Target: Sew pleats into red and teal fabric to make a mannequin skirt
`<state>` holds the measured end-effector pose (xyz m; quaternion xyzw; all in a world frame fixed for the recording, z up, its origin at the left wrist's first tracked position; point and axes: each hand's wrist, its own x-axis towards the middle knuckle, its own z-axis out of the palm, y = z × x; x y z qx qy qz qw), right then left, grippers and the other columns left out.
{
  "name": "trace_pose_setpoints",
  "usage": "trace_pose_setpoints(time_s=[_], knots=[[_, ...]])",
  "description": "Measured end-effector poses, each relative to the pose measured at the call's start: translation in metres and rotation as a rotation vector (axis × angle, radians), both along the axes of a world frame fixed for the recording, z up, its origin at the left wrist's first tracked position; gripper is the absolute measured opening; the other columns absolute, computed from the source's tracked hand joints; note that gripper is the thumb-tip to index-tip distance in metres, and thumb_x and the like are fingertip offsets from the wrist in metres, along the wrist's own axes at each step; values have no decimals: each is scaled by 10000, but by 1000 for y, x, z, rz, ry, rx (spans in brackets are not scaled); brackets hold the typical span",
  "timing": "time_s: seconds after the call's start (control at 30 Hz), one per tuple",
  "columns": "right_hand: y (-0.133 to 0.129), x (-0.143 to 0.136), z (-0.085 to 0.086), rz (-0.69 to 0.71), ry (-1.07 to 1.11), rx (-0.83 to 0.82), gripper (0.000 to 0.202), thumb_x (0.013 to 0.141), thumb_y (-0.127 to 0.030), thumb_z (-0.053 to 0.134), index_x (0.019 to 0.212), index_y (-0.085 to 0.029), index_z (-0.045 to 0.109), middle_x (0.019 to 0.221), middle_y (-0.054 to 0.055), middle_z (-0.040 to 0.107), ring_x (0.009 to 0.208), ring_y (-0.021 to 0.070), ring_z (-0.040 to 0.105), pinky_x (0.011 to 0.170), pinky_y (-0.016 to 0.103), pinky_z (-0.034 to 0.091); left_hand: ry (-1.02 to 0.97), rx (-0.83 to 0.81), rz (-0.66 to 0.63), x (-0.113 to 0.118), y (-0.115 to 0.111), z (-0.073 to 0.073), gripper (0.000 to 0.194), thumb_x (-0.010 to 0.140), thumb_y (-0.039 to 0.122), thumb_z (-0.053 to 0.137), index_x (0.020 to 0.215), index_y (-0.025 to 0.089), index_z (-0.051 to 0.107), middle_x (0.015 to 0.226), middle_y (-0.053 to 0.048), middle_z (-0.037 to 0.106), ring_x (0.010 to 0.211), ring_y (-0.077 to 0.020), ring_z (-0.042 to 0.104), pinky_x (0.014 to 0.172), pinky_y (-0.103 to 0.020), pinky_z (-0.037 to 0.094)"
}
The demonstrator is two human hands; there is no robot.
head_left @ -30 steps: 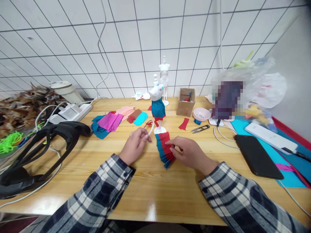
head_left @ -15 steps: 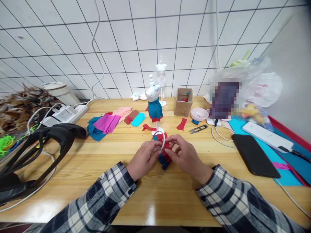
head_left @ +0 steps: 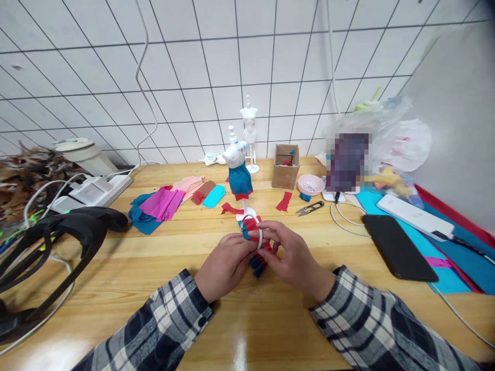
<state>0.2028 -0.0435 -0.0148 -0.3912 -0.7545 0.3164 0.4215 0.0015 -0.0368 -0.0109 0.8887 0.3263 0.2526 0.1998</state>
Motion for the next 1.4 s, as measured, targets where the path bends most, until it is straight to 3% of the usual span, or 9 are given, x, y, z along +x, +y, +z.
trace_pose_setpoints(time_s=[0.3,0.47,0.73,0.93,1.13,1.27,1.33,1.4], knots=[[3,-2,-4,-15,76,-48,407,825,-198,665,1166,-273,456,1174,36,713,734,151,681,616,300,536,106,126,39,-9,3,-6,345,915,96,440,1188,247,587,1094,-27,706,1045,-174,629,1065,-422,324],[3,-2,-2,-1,119,-71,368,826,-177,648,1122,-262,446,1183,52,707,842,167,710,616,281,535,141,144,53,-10,2,-3,364,927,97,416,1215,259,569,1087,-22,711,1043,-163,636,1099,-455,233],[3,-2,-3,-21,78,-42,321,830,-139,629,1081,-262,471,1138,36,719,914,169,701,693,289,539,168,161,73,-7,1,1,336,896,79,433,1153,226,593,988,-22,712,943,-162,634,974,-402,294],[4,0,-3,-6,40,-50,319,827,-113,615,1077,-268,491,1146,22,713,1001,178,688,730,294,538,160,177,74,-6,2,3,322,917,102,427,1140,250,607,994,-14,721,944,-160,639,956,-402,260],[4,0,-2,-16,41,-58,248,813,-118,628,938,-255,464,1039,7,720,914,167,694,683,280,525,179,175,87,-6,1,4,313,922,107,418,1114,257,615,971,-11,723,926,-165,642,1012,-447,199],[3,-1,-3,-6,-6,-36,272,810,-124,628,758,-238,386,849,-8,697,935,183,689,667,274,498,209,139,103,-4,-1,4,191,945,225,463,1016,235,640,848,-8,691,837,-166,629,1022,-472,200],[3,-1,-3,-44,-15,-57,266,808,-165,654,769,-237,400,852,-5,694,898,184,692,641,269,496,214,139,122,-4,-2,4,198,957,274,461,1005,226,647,763,-1,661,753,-156,611,1000,-468,234],[4,0,-4,-109,5,-97,239,798,-215,690,907,-240,479,959,12,707,782,160,687,607,266,502,202,153,158,-5,-2,4,225,967,263,431,1026,225,646,736,3,649,712,-148,597,977,-461,253]])
